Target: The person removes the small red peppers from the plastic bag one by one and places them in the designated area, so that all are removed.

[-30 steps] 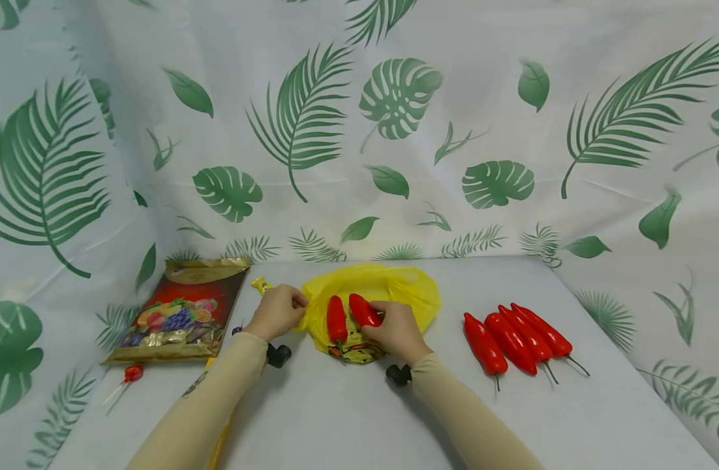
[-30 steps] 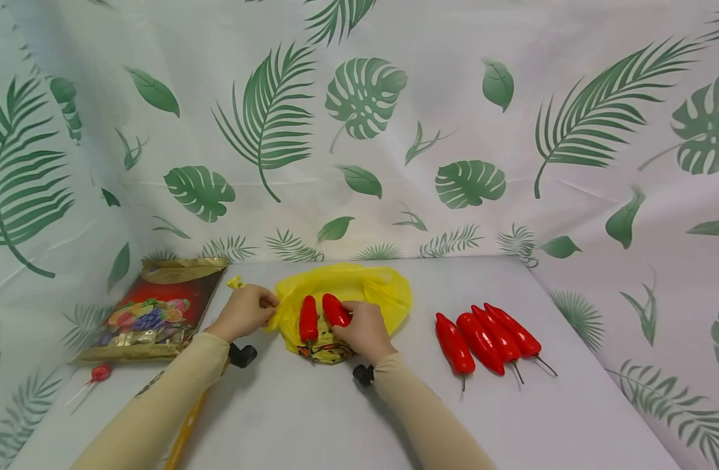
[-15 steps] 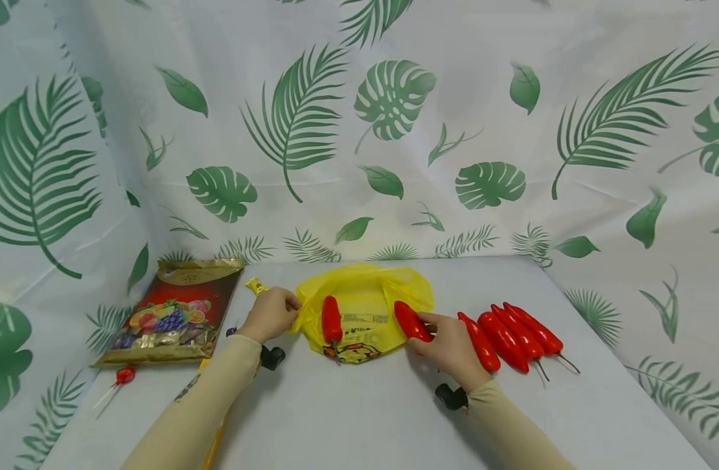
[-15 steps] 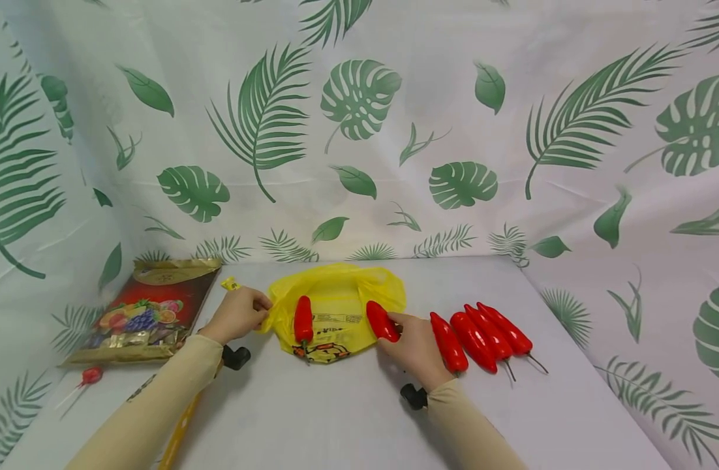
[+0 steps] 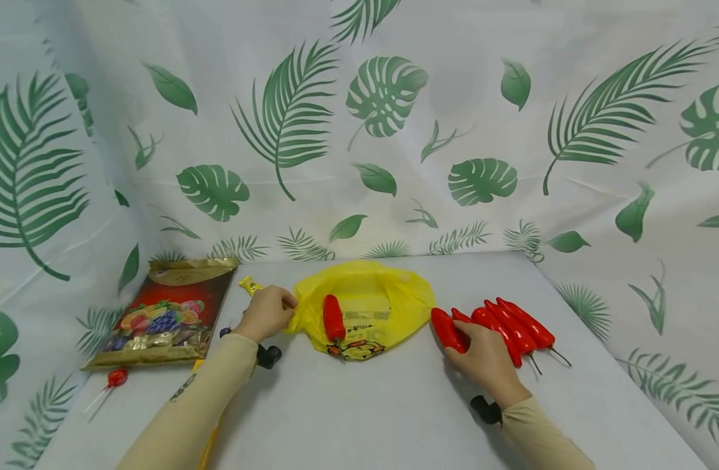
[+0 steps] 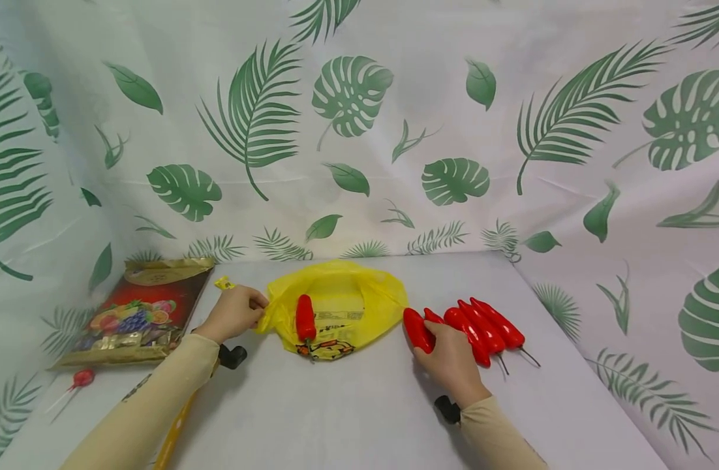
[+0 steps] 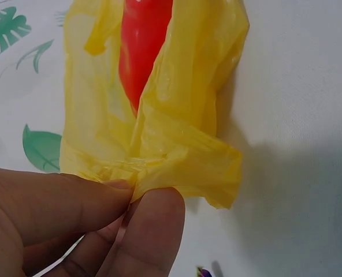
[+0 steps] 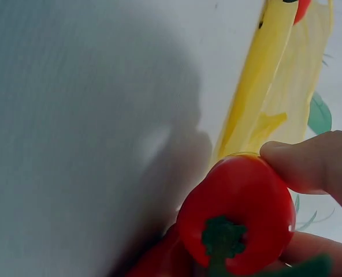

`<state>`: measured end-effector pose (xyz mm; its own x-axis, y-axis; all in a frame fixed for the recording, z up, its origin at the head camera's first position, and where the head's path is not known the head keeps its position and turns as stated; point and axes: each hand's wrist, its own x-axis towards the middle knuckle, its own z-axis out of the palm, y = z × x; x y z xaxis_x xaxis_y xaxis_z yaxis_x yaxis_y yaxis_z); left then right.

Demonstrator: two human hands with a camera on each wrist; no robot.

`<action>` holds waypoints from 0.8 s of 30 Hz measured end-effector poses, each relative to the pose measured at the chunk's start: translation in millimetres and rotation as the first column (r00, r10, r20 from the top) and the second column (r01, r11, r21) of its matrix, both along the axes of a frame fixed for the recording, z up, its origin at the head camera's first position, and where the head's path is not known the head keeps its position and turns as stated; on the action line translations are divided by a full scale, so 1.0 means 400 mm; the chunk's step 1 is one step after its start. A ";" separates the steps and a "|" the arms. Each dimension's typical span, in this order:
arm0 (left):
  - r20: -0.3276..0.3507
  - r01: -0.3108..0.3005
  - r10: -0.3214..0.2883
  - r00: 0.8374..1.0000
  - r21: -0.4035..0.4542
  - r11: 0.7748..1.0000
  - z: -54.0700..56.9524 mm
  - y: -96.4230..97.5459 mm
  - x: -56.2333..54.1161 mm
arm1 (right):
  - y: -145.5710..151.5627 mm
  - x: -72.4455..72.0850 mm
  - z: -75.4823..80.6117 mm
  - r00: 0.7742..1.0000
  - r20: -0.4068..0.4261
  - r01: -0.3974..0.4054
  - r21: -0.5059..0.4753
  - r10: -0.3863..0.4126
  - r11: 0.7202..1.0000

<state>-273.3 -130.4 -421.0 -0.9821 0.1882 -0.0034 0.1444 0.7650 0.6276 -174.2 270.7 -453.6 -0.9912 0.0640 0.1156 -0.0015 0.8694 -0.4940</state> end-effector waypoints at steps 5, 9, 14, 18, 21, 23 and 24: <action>0.004 0.001 -0.002 1.000 0.010 1.000 0.004 -0.004 0.004 | 0.019 0.008 0.006 1.000 0.003 0.021 0.027 -0.021 0.999; -0.008 0.006 -0.005 1.000 0.014 1.000 0.005 -0.007 0.002 | 0.034 0.016 0.010 1.000 0.001 0.020 0.070 -0.020 0.997; -0.012 0.009 -0.009 1.000 0.016 1.000 0.001 -0.011 -0.002 | 0.052 0.020 0.010 1.000 -0.005 0.023 0.116 -0.022 0.993; -0.004 0.011 -0.011 1.000 0.017 1.000 -0.001 -0.011 -0.003 | 0.068 0.019 0.009 1.000 0.026 0.014 0.143 -0.018 0.990; -0.009 0.017 -0.017 1.000 0.010 1.000 0.000 -0.010 -0.002 | 0.078 0.017 0.010 0.999 0.036 0.006 0.153 -0.011 0.988; -0.015 0.022 -0.022 1.000 0.008 1.000 0.002 -0.007 -0.001 | 0.083 0.018 0.012 0.999 0.037 0.007 0.153 -0.013 0.988; -0.015 0.024 -0.024 1.000 0.007 1.000 0.003 -0.006 -0.001 | 0.083 0.018 0.013 0.999 0.035 0.010 0.155 -0.015 0.988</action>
